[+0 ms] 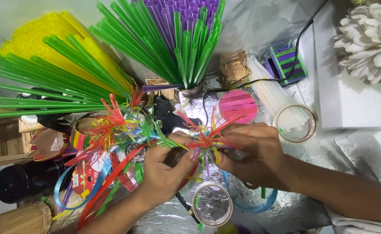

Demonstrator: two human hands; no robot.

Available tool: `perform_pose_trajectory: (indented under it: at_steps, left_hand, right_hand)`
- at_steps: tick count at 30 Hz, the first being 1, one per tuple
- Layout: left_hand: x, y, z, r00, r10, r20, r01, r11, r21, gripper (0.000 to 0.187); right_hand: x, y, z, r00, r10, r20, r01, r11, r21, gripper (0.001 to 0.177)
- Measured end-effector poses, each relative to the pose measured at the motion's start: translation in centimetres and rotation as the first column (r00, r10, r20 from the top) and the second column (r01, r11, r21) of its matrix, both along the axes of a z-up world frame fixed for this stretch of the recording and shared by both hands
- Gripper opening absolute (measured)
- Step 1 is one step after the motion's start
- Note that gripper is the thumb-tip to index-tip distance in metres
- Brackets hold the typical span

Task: Assembling a decorative item by gluing colorful plastic straw pieces onto a central frame using a hot glue gun and scissors.

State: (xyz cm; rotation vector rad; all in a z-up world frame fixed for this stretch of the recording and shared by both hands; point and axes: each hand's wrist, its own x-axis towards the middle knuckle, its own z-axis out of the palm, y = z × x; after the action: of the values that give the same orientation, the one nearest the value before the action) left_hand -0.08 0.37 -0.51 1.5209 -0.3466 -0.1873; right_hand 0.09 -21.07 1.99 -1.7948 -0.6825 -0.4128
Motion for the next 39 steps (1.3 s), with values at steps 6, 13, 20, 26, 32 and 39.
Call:
perform_pose_trajectory:
  at_steps: [6, 13, 20, 26, 32, 39]
  left_hand:
    - [0.5, -0.4, 1.4, 0.982, 0.007, 0.186, -0.017, 0.998, 0.054, 0.009]
    - [0.3, -0.3, 1.3, 0.996, -0.059, -0.069, 0.045, 0.981, -0.191, 0.016]
    - [0.5, -0.1, 1.0, 0.982, -0.113, -0.151, 0.076, 0.97, -0.23, 0.023]
    - [-0.1, -0.1, 0.9, 0.999, -0.03, 0.02, 0.032, 0.995, -0.09, 0.017]
    - [-0.5, 0.0, 0.3, 0.988, -0.002, 0.155, 0.015, 0.996, -0.083, 0.014]
    - [-0.9, 0.0, 0.0, 0.934, 0.054, 0.354, -0.019, 0.995, -0.101, 0.018]
  right_hand:
    - [0.3, -0.2, 0.7, 1.0, 0.003, 0.019, -0.002, 1.0, -0.016, 0.018]
    - [0.4, -0.2, 1.5, 0.999, -0.009, -0.047, 0.007, 1.0, -0.031, 0.014]
    - [0.3, 0.1, 1.7, 0.995, 0.037, -0.088, -0.035, 0.999, 0.024, 0.012]
    - [-2.2, -1.4, -4.6, 0.942, -0.326, -0.075, 0.28, 0.892, -0.354, 0.032]
    - [-1.1, -0.7, -2.5, 0.935, 0.111, -0.336, -0.035, 0.974, 0.224, 0.022]
    - [-2.3, -0.7, -3.1, 0.752, 0.489, -0.443, -0.068, 0.725, 0.685, 0.02]
